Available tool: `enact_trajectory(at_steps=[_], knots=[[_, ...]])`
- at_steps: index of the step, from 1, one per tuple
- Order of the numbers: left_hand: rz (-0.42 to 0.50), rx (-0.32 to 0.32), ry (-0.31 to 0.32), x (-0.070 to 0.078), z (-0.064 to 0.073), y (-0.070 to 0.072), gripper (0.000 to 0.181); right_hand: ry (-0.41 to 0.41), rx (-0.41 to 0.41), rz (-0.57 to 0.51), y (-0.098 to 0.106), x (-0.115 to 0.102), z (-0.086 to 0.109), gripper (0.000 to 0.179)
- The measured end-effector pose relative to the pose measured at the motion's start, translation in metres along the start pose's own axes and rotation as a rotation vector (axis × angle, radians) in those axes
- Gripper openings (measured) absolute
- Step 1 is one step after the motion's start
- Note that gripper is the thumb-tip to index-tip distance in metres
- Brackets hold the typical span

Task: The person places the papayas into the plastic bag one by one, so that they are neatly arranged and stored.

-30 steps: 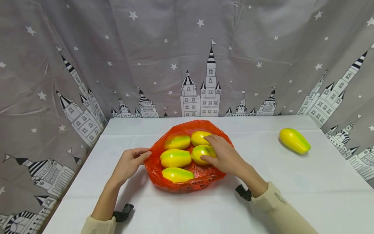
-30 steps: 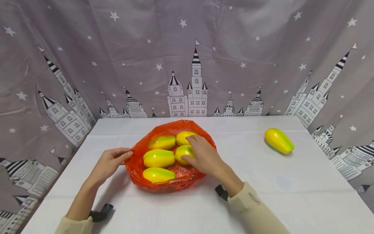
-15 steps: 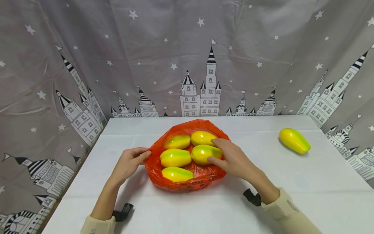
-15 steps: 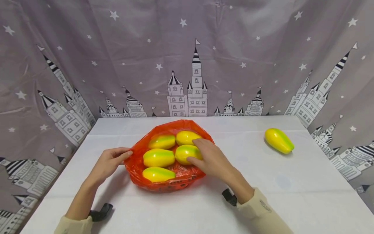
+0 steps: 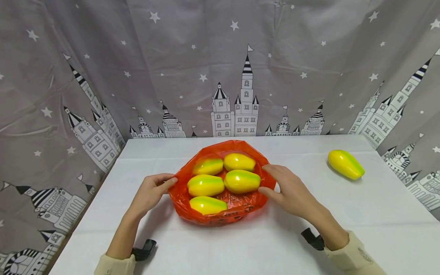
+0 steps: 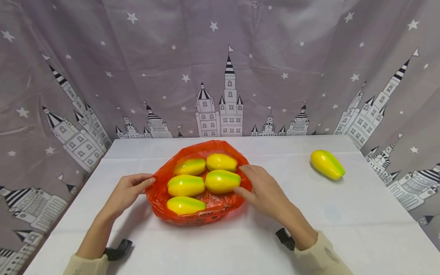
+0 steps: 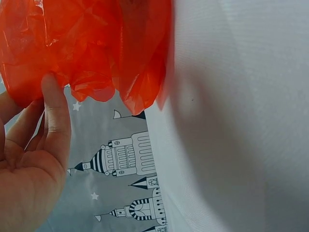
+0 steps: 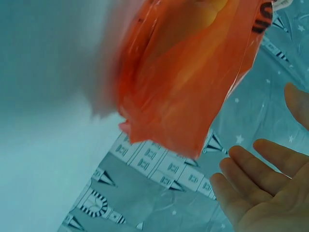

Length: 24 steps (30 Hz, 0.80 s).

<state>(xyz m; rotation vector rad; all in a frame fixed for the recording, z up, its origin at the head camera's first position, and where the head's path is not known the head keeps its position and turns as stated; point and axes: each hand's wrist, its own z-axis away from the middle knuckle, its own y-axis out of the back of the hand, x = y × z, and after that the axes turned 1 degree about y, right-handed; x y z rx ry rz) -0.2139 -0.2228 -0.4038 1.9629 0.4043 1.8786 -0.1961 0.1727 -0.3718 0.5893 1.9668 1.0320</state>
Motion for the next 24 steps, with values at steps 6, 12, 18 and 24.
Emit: enact_trajectory(at_steps=[6, 12, 18, 24], knots=[[-0.007, -0.005, -0.001, 0.0, 0.0, -0.001, 0.035, 0.001, 0.039, 0.048, 0.011, 0.007, 0.01, 0.057], [-0.016, -0.008, -0.003, 0.001, 0.0, 0.0, 0.036, 0.0, 0.059, 0.083, 0.02, 0.013, 0.021, 0.056], [-0.002, -0.01, -0.011, 0.003, 0.001, 0.001, 0.036, -0.04, 0.065, 0.074, 0.026, 0.022, 0.029, 0.051], [0.009, -0.003, -0.013, 0.003, 0.001, 0.002, 0.037, -0.091, 0.066, 0.06, 0.026, 0.038, 0.036, 0.049]])
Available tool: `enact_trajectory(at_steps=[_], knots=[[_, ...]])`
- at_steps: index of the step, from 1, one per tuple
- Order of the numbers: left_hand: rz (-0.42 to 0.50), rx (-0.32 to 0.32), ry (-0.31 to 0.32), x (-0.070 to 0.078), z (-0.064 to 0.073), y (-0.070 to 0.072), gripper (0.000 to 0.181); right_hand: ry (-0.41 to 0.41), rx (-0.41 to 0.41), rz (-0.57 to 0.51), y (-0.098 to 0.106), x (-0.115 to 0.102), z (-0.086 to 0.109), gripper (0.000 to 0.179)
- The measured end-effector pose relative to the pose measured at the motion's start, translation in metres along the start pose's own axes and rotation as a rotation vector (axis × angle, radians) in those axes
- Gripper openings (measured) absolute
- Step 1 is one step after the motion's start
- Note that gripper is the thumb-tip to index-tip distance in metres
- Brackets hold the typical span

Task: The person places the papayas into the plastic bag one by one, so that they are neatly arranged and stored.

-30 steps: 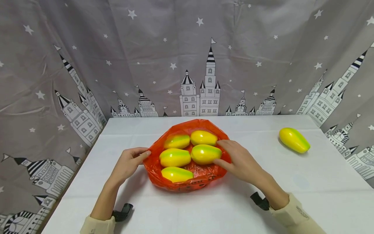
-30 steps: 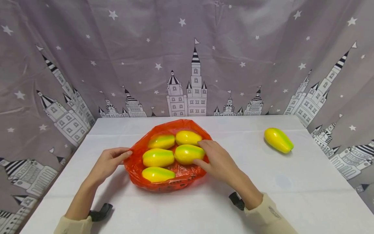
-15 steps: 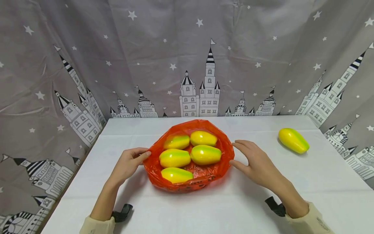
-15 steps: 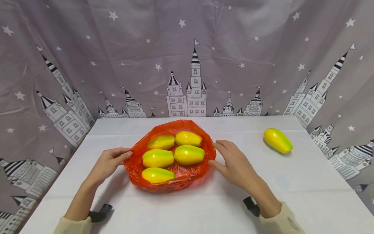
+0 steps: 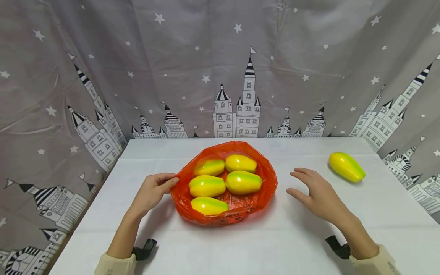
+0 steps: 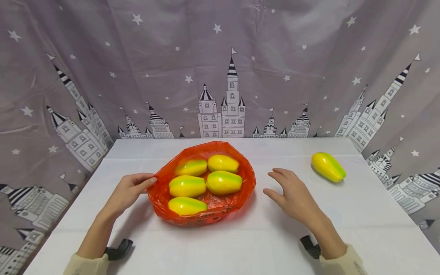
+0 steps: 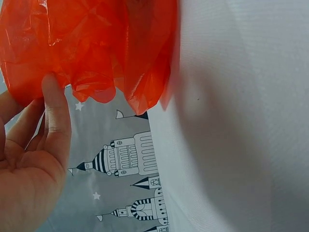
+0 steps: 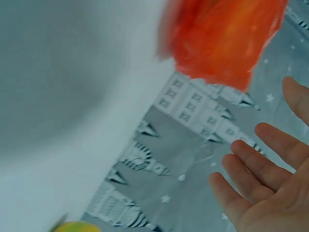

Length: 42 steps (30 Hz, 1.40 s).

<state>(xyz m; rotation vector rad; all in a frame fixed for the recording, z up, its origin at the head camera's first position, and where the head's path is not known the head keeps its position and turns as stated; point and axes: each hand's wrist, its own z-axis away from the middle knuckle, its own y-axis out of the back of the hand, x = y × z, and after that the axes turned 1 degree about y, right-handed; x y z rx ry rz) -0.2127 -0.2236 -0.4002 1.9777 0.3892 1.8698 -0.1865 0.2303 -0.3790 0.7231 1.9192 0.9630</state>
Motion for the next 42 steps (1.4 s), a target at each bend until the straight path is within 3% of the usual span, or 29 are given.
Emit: enact_trajectory(at_steps=[10, 29, 42], knots=[[-0.02, -0.007, 0.014, -0.002, -0.002, -0.002, 0.038, -0.064, 0.051, -0.021, 0.002, 0.035, 0.009, 0.048], [-0.019, -0.005, 0.014, 0.0, -0.001, -0.002, 0.039, -0.082, 0.153, 0.016, 0.017, 0.078, 0.012, 0.045], [-0.028, -0.001, 0.017, -0.002, -0.001, -0.003, 0.038, -0.249, 0.183, 0.054, 0.032, 0.109, 0.006, 0.046]])
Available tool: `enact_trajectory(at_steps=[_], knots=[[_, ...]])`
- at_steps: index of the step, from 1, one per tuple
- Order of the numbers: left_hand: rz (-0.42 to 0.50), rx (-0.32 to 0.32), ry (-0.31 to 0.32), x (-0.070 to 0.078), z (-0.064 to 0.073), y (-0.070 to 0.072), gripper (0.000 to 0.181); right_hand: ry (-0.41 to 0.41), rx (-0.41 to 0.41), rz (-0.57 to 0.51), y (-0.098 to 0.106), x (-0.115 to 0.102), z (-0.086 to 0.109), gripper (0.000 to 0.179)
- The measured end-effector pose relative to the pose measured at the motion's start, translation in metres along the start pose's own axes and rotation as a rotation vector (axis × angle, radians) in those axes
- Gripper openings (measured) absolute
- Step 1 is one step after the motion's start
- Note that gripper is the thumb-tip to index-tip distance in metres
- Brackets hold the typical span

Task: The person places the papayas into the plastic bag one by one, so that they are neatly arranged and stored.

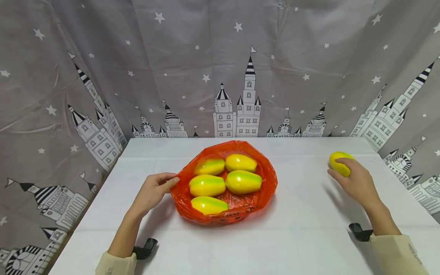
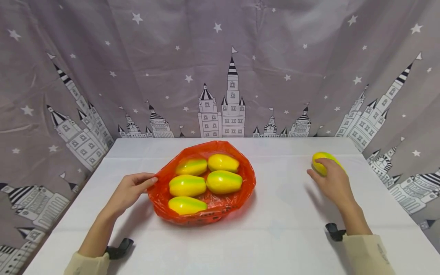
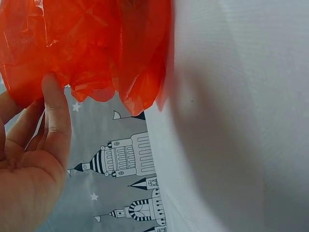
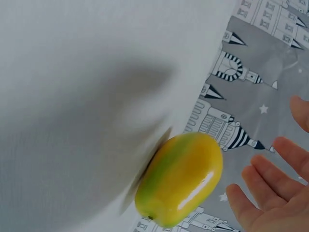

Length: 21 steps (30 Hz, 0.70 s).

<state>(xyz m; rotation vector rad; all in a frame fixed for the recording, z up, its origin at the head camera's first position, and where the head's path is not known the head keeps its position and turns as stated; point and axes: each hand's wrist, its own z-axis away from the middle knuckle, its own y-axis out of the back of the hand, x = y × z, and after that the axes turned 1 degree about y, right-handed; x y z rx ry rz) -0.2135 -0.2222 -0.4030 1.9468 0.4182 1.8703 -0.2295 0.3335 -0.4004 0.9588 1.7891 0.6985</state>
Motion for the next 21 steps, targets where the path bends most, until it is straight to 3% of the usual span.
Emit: enact_trajectory(at_steps=[14, 21], knots=[[0.015, -0.003, 0.002, -0.001, 0.0, 0.0, 0.038, 0.036, 0.047, 0.012, 0.005, 0.016, -0.024, 0.045], [0.013, -0.001, 0.011, 0.001, 0.0, -0.001, 0.038, -0.018, -0.009, 0.038, 0.004, 0.026, -0.035, 0.049]])
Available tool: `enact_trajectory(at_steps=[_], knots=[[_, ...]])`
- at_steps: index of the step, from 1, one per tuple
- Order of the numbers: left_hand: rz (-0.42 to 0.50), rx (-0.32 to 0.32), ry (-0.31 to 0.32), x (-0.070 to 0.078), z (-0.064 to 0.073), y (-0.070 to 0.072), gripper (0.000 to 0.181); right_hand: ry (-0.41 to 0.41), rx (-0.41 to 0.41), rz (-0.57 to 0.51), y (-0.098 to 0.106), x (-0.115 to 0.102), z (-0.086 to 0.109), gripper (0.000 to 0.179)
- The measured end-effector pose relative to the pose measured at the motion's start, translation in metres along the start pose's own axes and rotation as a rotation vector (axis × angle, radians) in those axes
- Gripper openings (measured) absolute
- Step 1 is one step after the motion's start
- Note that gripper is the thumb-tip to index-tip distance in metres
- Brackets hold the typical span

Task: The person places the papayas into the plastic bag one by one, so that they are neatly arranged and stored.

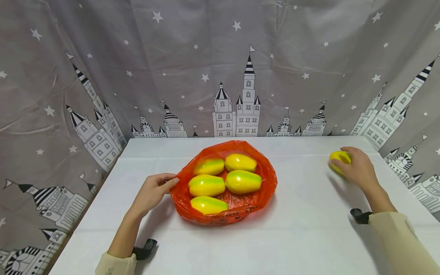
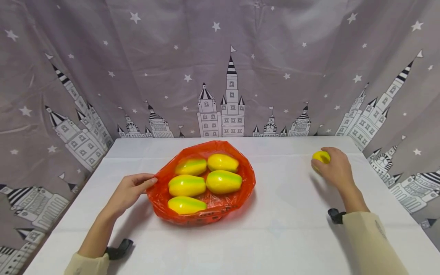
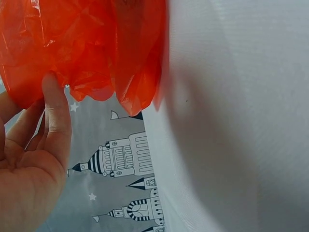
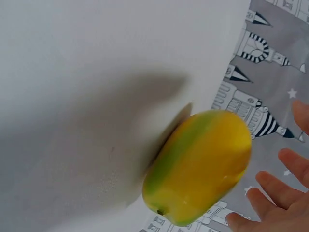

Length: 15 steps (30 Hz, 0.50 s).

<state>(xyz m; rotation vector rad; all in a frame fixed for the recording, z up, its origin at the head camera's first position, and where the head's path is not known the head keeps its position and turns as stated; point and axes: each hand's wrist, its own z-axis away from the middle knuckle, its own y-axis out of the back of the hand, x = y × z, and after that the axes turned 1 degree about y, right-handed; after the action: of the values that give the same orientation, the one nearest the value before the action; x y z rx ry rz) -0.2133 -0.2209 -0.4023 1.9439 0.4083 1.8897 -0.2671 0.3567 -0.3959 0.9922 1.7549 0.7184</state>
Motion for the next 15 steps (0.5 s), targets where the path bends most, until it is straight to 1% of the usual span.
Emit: enact_trajectory(at_steps=[4, 6, 13, 15], knots=[[0.003, -0.002, 0.008, -0.002, 0.0, 0.0, 0.038, -0.055, -0.042, 0.015, 0.0, 0.007, -0.006, 0.056], [0.001, -0.004, 0.003, -0.002, 0.0, 0.0, 0.038, -0.069, -0.062, 0.022, -0.001, 0.011, -0.008, 0.061], [0.003, -0.005, -0.004, -0.004, -0.001, 0.001, 0.037, -0.136, -0.167, 0.032, -0.004, 0.021, -0.009, 0.09], [-0.004, -0.004, -0.003, -0.005, -0.001, 0.001, 0.037, -0.145, -0.197, 0.021, -0.006, 0.024, -0.008, 0.093]])
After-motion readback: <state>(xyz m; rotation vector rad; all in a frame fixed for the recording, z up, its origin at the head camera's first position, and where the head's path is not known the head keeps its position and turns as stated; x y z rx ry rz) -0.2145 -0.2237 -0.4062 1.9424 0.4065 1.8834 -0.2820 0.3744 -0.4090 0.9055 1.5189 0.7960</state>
